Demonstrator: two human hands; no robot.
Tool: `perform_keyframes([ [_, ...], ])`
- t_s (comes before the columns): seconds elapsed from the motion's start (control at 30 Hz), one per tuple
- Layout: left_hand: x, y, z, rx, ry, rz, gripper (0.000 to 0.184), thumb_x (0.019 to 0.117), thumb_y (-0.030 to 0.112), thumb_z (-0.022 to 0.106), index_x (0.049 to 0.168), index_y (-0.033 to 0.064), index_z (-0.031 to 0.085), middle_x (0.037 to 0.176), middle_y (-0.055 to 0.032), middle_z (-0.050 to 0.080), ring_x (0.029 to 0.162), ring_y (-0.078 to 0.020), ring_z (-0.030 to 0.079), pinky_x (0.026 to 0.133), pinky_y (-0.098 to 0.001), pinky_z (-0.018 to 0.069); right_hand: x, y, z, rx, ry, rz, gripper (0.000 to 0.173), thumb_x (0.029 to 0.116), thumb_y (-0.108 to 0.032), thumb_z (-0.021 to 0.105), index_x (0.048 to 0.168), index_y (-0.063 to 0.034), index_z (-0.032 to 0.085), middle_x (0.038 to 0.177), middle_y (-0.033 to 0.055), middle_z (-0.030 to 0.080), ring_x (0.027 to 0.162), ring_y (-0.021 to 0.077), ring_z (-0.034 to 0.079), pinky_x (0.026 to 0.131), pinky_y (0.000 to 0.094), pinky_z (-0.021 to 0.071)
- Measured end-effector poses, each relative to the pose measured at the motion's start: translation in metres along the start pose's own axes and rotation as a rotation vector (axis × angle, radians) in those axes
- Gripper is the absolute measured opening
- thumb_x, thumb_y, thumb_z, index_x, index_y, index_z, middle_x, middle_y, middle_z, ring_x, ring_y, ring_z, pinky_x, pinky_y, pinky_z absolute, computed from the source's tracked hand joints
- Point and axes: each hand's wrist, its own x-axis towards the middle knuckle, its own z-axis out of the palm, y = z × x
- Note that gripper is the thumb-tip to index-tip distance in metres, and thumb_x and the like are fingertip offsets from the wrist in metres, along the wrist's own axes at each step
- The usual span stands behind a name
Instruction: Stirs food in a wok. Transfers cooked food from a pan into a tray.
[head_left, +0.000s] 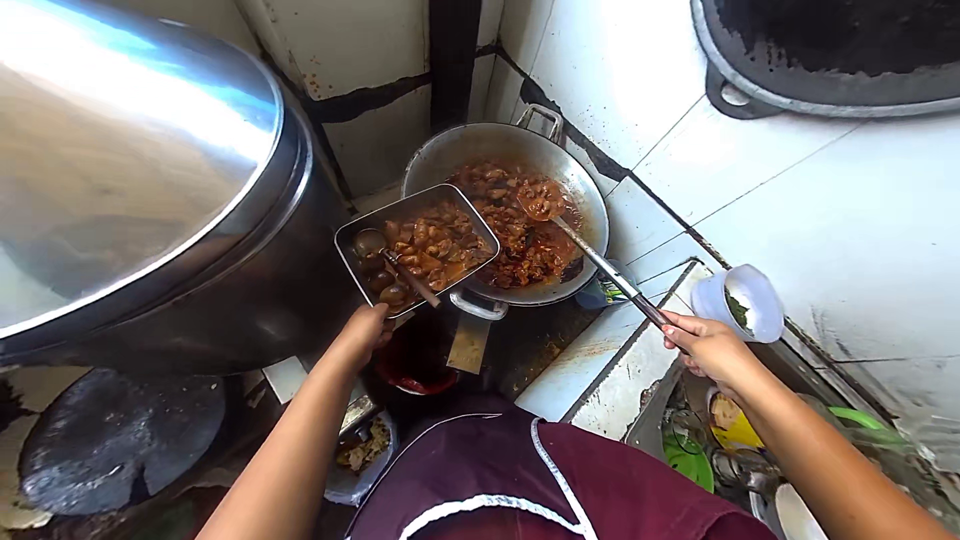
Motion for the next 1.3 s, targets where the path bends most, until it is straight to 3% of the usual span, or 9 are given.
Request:
perform_keyframes([
  [0.43, 0.000, -0.002, -0.009, 0.019, -0.054, 0.009, 0.029, 0.1070, 0.015, 0.036, 0.081, 0.0109, 0.050, 0.054, 0.0044, 0.038, 0.044, -0.0044, 0.031, 0.044, -0.0192, 0.0246, -0.080, -0.047, 0.005, -0.230, -0.076, -0.348, 0.041, 0.1034, -0.017, 0.054, 0.143, -0.0165, 0.062, 0.089, -0.0022, 0.070, 0.054, 0.0049, 0.049, 0.049, 0.0232, 0.0410],
  [0.53, 0.001, -0.003, -0.012, 0.011, -0.069, 0.021, 0.029, 0.1067, 0.014, 0.036, 0.081, 0.0107, 0.050, 0.054, 0.0043, 0.038, 0.043, -0.0044, 0.031, 0.043, -0.0192, 0.0244, -0.084, -0.052, 0.008, -0.445, 0.007, -0.439, 0.040, 0.1026, -0.025, 0.056, 0.141, -0.0240, 0.064, 0.101, -0.0025, 0.074, 0.074, 0.0094, 0.064, 0.066, 0.0370, 0.0534],
  [0.6, 0.001, -0.005, -0.012, 0.005, -0.068, 0.037, 0.028, 0.1061, 0.015, 0.037, 0.082, 0.0109, 0.051, 0.054, 0.0045, 0.037, 0.043, -0.0039, 0.030, 0.043, -0.0187, 0.0231, -0.089, -0.050, 0.004, -0.565, 0.103, -0.529, 0.041, 0.1023, -0.028, 0.054, 0.142, -0.0265, 0.064, 0.117, 0.0038, 0.075, 0.099, 0.0230, 0.071, 0.084, 0.0577, 0.0553],
  [0.7, 0.002, -0.004, -0.013, 0.019, -0.084, 0.038, 0.030, 0.1075, 0.016, 0.036, 0.080, 0.0114, 0.049, 0.053, 0.0048, 0.037, 0.042, -0.0041, 0.030, 0.043, -0.0190, 0.0242, -0.095, -0.048, 0.005, -0.730, 0.293, -0.728, 0.042, 0.1026, -0.030, 0.053, 0.142, -0.0218, 0.065, 0.113, 0.0151, 0.073, 0.097, 0.0399, 0.071, 0.074, 0.0674, 0.0531],
  [0.93, 0.005, -0.006, -0.014, 0.033, -0.092, 0.046, 0.027, 0.1068, 0.016, 0.037, 0.086, 0.0099, 0.052, 0.056, 0.0043, 0.041, 0.043, -0.0041, 0.032, 0.042, -0.0190, 0.0259, -0.101, -0.038, 0.005, -0.867, 0.428, -0.883, 0.040, 0.1024, -0.028, 0.051, 0.136, -0.0163, 0.068, 0.096, 0.0190, 0.071, 0.074, 0.0417, 0.070, 0.054, 0.0597, 0.0515],
  [1.03, 0.006, -0.005, -0.014, 0.032, -0.085, 0.032, 0.030, 0.1075, 0.016, 0.036, 0.082, 0.0105, 0.051, 0.054, 0.0045, 0.040, 0.043, -0.0040, 0.032, 0.042, -0.0189, 0.0261, -0.099, -0.023, -0.015, -0.732, 0.369, -0.758, 0.042, 0.1011, -0.031, 0.052, 0.138, -0.0179, 0.066, 0.110, 0.0188, 0.073, 0.090, 0.0420, 0.071, 0.068, 0.0658, 0.0535],
  [1.1, 0.006, -0.006, -0.013, 0.019, -0.077, 0.040, 0.029, 0.1072, 0.016, 0.037, 0.082, 0.0111, 0.050, 0.054, 0.0047, 0.040, 0.042, -0.0038, 0.031, 0.042, -0.0189, 0.0252, -0.092, -0.013, -0.028, -0.493, 0.235, -0.544, 0.040, 0.0989, -0.024, 0.059, 0.138, -0.0203, 0.066, 0.112, 0.0089, 0.074, 0.088, 0.0245, 0.071, 0.074, 0.0520, 0.0568],
  [1.17, 0.007, -0.008, -0.012, 0.026, -0.070, 0.051, 0.028, 0.1064, 0.017, 0.037, 0.082, 0.0108, 0.051, 0.053, 0.0045, 0.039, 0.042, -0.0039, 0.030, 0.042, -0.0193, 0.0247, -0.081, -0.005, -0.032, -0.225, 0.106, -0.344, 0.038, 0.1009, -0.012, 0.058, 0.138, -0.0158, 0.064, 0.093, 0.0032, 0.072, 0.061, 0.0087, 0.059, 0.053, 0.0270, 0.0476],
  [1.3, 0.005, -0.005, -0.010, 0.045, -0.052, 0.045, 0.028, 0.1064, 0.015, 0.037, 0.081, 0.0106, 0.049, 0.054, 0.0036, 0.039, 0.042, -0.0046, 0.031, 0.042, -0.0194, 0.0253, -0.051, -0.001, -0.018, -0.044, -0.016, -0.094, 0.043, 0.1094, -0.012, 0.045, 0.151, -0.0163, 0.051, 0.090, 0.0049, 0.065, 0.049, 0.0068, 0.042, 0.044, 0.0224, 0.0348],
])
